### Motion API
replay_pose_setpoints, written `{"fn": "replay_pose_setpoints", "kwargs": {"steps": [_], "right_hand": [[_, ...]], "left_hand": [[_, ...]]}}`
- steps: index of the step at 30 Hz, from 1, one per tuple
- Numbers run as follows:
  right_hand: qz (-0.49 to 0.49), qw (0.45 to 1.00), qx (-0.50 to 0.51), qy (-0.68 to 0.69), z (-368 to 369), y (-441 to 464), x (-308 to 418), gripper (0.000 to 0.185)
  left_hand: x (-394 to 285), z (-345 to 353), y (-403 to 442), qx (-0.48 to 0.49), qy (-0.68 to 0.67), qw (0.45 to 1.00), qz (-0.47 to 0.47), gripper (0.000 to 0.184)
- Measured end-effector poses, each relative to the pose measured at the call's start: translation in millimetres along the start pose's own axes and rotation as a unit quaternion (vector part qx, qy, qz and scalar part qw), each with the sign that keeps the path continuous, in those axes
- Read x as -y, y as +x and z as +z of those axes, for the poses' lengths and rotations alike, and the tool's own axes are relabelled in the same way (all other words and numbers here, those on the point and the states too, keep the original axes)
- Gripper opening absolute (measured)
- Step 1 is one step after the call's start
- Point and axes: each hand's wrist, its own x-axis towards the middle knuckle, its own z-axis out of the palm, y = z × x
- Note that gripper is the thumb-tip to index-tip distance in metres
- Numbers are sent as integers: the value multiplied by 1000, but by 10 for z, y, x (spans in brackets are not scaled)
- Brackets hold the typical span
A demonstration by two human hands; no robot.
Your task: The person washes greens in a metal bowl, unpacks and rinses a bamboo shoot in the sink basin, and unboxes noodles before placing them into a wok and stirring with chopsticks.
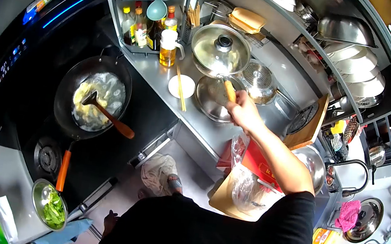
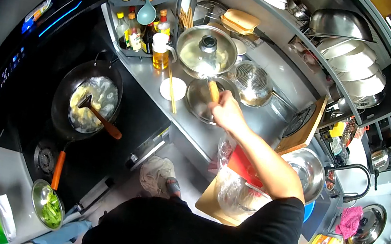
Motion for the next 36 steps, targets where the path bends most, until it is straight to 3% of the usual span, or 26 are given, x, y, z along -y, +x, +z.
{"fn": "replay_pose_setpoints", "kwargs": {"steps": [2,3,6,7,8,10,11,13,14,15,16,17,18,20,22,23,26,27,28,29,30,31,33,34,35,36], "right_hand": [[29,998,37,51,-135,-379,212,37],[43,995,55,76,-190,-542,295,35],[49,978,116,164,-258,-884,288,32],[56,976,126,171,-265,-963,254,35],[55,970,143,190,-263,-1053,260,35],[52,956,176,228,-254,-1228,292,35],[40,957,173,231,-236,-1297,264,32],[16,961,170,219,-185,-1401,188,31],[4,963,168,213,-167,-1442,157,30],[-5,968,167,185,-163,-1480,144,30],[-12,968,164,191,-139,-1516,100,30],[-19,967,160,197,-108,-1547,37,30],[-18,967,160,196,-112,-1585,25,30],[-15,967,161,195,-121,-1659,2,30],[-18,969,163,187,-152,-1719,-33,30],[-24,969,162,185,-159,-1745,-65,30],[-23,969,168,181,-215,-1793,-92,29],[12,967,187,171,-268,-1823,-30,29],[23,965,188,180,-248,-1847,-46,29],[36,963,191,188,-231,-1870,-61,30],[49,960,198,193,-229,-1902,-71,30],[70,954,191,222,-205,-1945,-64,31],[86,951,222,199,-232,-1948,-30,32],[96,949,234,190,-245,-1960,-25,34],[88,949,235,190,-243,-1953,-62,33],[79,950,236,191,-241,-1948,-101,33]], "left_hand": [[168,39,24,-36,235,951,196,71],[154,-8,-4,29,-97,991,-88,69],[275,35,-28,18,-114,990,-86,67],[271,18,-66,20,-61,993,-97,65],[269,20,-118,18,62,998,25,67],[283,-12,-170,14,301,917,264,69],[273,4,-237,7,275,930,242,59],[58,14,-306,20,71,997,8,50],[-6,28,-331,24,-36,993,-109,46],[-7,54,-362,-12,-65,991,-119,36],[147,13,-277,18,90,994,63,36],[349,-52,-111,48,241,939,242,37],[429,-86,-63,78,377,828,407,38],[117,9,-336,17,275,948,161,35],[268,43,-191,43,434,888,145,34],[339,15,-251,24,343,914,215,34],[340,-23,-126,178,495,824,209,41],[132,33,-154,131,250,955,91,48],[-451,171,-233,149,-24,988,-42,55],[-1398,352,-460,100,-294,935,-169,63],[-2397,576,-762,150,-389,896,-155,63],[-3264,758,-1051,195,-344,916,-61,54],[-4204,919,-1213,260,-145,928,222,40],[-4732,965,-1452,160,55,925,339,23],[-5221,1002,-1687,94,110,863,485,24],[-5642,1065,-1844,68,96,816,566,25]]}}
